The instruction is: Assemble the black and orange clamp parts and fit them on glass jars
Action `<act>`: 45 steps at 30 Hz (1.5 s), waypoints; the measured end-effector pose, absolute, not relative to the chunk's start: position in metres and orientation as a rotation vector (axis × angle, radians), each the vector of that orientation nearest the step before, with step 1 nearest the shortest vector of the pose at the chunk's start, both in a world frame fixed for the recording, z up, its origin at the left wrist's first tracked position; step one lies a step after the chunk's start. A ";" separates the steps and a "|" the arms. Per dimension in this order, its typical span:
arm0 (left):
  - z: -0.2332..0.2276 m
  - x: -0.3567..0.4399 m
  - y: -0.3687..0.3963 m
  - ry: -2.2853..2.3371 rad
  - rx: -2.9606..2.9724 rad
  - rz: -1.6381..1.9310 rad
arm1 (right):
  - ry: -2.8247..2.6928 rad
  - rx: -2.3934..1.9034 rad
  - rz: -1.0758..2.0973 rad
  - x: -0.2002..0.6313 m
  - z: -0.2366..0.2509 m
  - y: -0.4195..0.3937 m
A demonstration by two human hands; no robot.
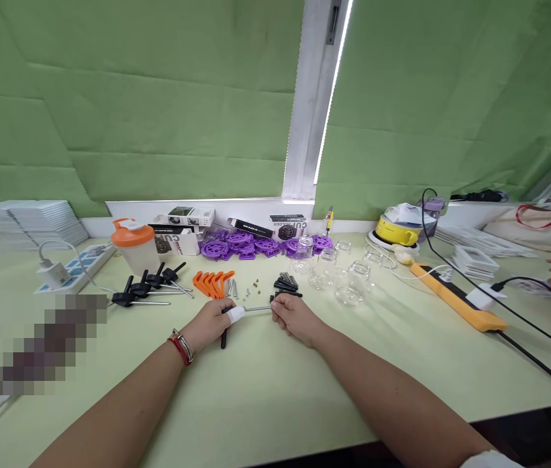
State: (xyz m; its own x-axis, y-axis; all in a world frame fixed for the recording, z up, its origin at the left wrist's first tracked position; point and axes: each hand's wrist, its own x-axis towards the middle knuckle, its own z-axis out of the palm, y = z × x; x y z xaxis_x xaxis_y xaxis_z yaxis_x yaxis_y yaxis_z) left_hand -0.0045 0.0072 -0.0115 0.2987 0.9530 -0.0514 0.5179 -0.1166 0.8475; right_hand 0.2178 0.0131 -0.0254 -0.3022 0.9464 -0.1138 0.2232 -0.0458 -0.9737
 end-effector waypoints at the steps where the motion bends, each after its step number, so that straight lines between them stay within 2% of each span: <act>1: -0.011 -0.005 0.007 1.332 1.761 0.680 | -1.578 -1.273 1.391 0.218 -0.026 0.013; 19: -0.011 -0.005 0.007 1.341 1.773 0.674 | -1.537 -1.240 1.412 0.218 -0.025 0.012; 34: -0.010 -0.004 0.006 1.339 1.867 0.682 | -1.595 -1.328 1.250 0.213 -0.027 0.013; 45: -0.009 -0.004 0.006 1.340 1.859 0.669 | -1.563 -1.340 1.298 0.213 -0.020 0.009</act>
